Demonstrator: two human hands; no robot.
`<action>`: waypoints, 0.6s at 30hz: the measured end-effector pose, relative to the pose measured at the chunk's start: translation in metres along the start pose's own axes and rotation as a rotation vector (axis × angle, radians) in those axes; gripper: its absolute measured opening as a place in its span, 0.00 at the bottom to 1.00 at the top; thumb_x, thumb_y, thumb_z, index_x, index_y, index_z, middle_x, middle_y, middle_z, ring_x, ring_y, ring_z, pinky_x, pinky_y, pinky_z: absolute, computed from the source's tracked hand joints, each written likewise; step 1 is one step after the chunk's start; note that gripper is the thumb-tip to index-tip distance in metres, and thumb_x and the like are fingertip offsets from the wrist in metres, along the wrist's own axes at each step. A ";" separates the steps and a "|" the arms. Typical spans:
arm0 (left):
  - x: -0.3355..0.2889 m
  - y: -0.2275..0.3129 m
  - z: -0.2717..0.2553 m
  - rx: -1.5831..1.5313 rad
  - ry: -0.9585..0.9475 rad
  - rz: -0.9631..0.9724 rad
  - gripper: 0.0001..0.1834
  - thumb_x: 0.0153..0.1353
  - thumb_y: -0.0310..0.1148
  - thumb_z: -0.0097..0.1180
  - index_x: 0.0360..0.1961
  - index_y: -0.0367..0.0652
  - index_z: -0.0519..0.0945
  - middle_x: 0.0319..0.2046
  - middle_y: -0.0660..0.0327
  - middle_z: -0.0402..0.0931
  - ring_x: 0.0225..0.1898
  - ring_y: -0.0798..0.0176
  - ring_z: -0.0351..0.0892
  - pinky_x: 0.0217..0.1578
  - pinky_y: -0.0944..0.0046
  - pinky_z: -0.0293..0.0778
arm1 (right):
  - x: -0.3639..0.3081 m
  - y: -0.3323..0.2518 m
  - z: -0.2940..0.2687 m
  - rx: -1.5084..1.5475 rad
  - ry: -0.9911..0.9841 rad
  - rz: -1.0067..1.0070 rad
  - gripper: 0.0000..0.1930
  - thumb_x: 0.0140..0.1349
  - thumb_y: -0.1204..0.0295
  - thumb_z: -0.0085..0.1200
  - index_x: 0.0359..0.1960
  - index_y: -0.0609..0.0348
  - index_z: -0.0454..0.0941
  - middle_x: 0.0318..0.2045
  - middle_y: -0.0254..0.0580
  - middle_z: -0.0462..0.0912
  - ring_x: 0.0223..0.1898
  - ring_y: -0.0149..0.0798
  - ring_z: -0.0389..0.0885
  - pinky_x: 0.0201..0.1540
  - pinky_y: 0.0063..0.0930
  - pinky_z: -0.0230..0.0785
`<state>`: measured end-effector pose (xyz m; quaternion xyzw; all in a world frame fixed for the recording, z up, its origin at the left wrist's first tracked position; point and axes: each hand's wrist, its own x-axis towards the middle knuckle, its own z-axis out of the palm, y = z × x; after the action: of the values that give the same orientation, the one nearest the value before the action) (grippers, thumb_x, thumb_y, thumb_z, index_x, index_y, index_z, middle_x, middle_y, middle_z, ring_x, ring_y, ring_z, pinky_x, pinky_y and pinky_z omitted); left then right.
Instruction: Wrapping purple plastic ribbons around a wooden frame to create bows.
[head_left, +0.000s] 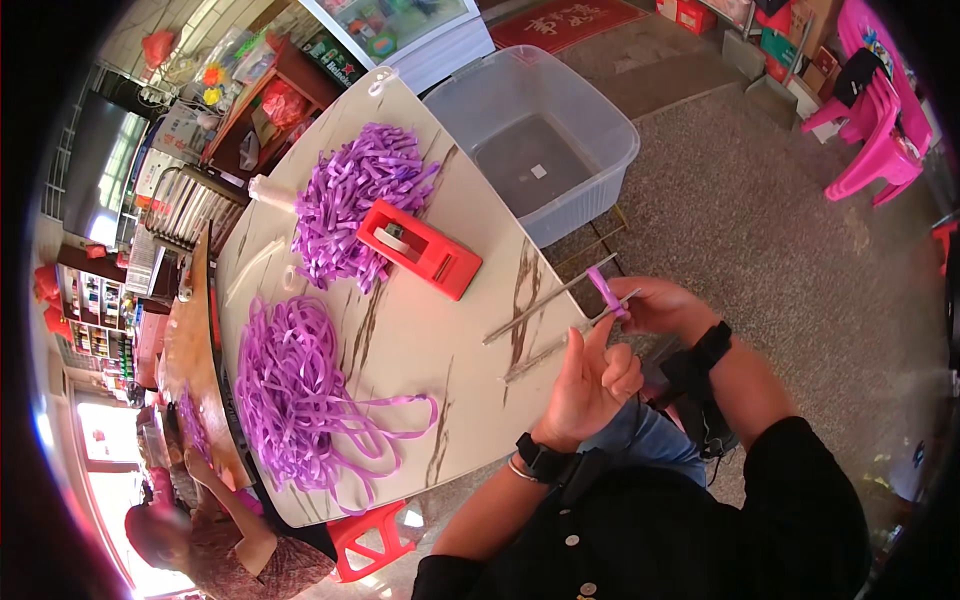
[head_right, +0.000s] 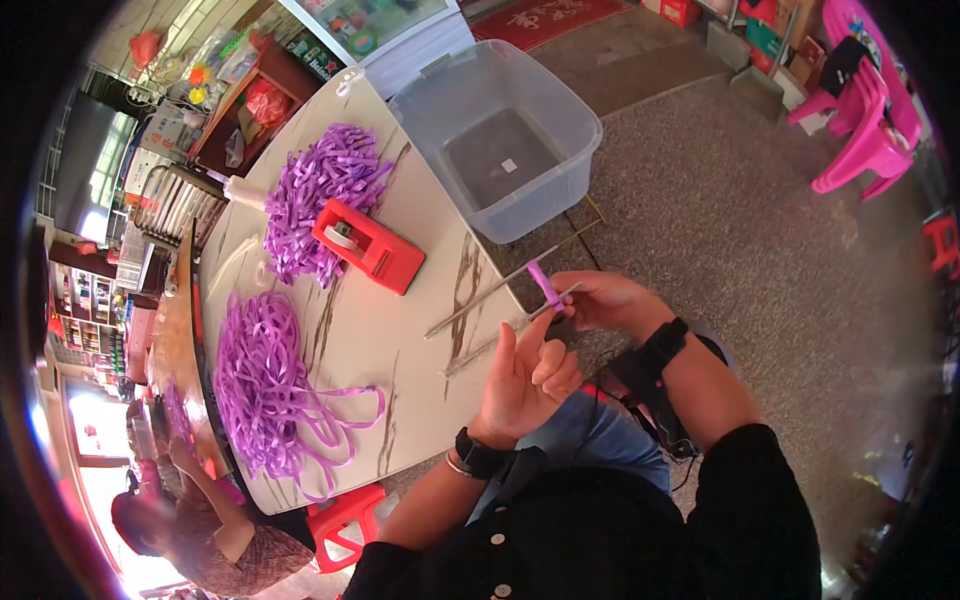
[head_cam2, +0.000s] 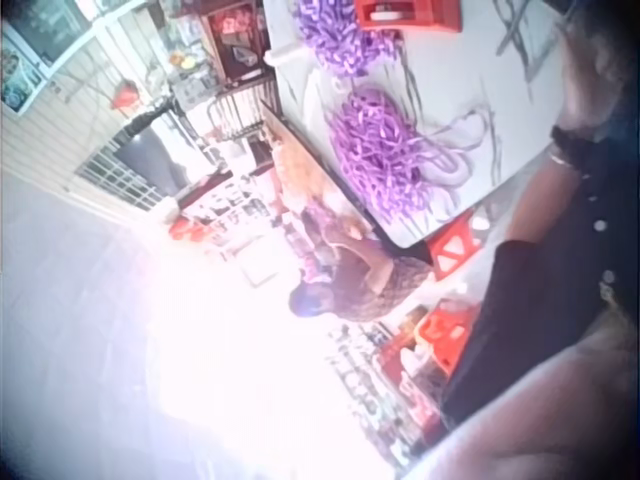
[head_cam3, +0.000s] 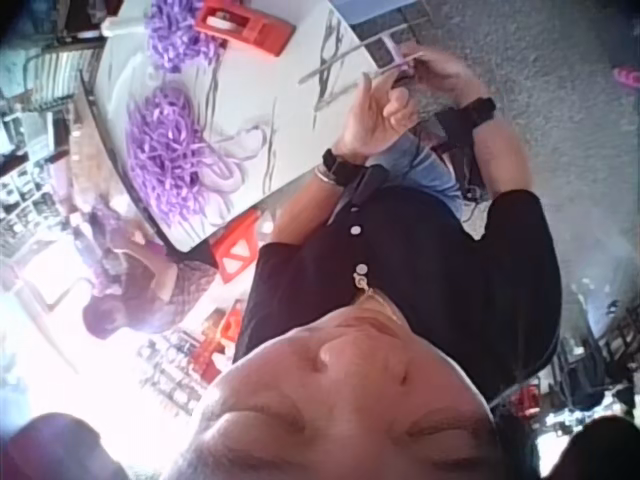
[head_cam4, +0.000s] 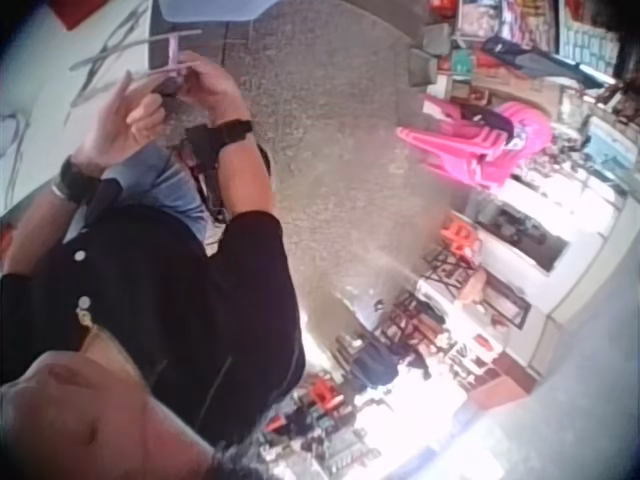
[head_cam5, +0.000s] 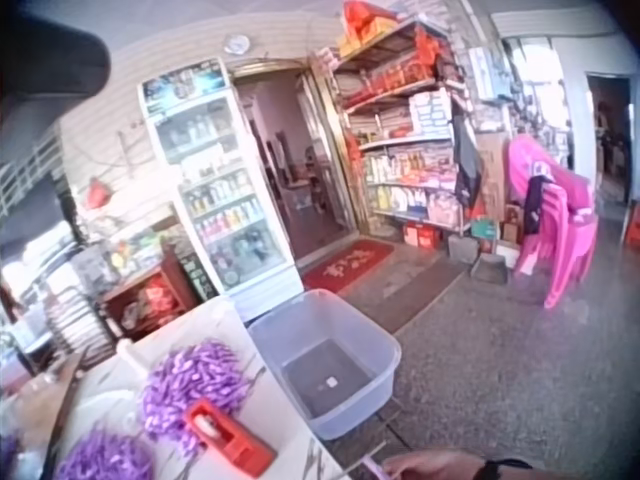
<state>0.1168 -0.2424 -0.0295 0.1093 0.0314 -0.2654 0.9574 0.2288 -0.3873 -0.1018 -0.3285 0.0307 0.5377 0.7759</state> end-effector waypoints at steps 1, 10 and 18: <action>0.000 0.000 0.000 0.011 -0.009 0.006 0.31 0.62 0.57 0.25 0.59 0.49 0.55 0.16 0.69 0.50 0.21 0.71 0.53 0.27 0.72 0.53 | 0.005 0.005 0.000 0.044 -0.045 -0.001 0.08 0.59 0.64 0.47 0.32 0.52 0.72 0.22 0.25 0.73 0.23 0.20 0.70 0.25 0.15 0.60; -0.001 0.002 -0.001 0.054 -0.003 0.017 0.31 0.63 0.56 0.25 0.58 0.46 0.56 0.16 0.70 0.50 0.21 0.72 0.52 0.28 0.71 0.53 | 0.030 0.025 0.010 0.300 -0.257 0.030 0.09 0.61 0.63 0.46 0.33 0.54 0.69 0.16 0.23 0.69 0.12 0.15 0.61 0.19 0.07 0.53; -0.001 -0.001 0.001 0.031 -0.015 0.014 0.29 0.63 0.56 0.26 0.58 0.49 0.58 0.16 0.70 0.51 0.22 0.71 0.53 0.28 0.71 0.54 | 0.041 0.037 0.004 0.205 -0.078 -0.116 0.09 0.59 0.63 0.49 0.30 0.54 0.69 0.21 0.26 0.71 0.21 0.21 0.69 0.25 0.17 0.63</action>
<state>0.1155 -0.2427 -0.0282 0.1225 0.0192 -0.2599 0.9576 0.2127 -0.3444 -0.1329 -0.2273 0.0364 0.4982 0.8359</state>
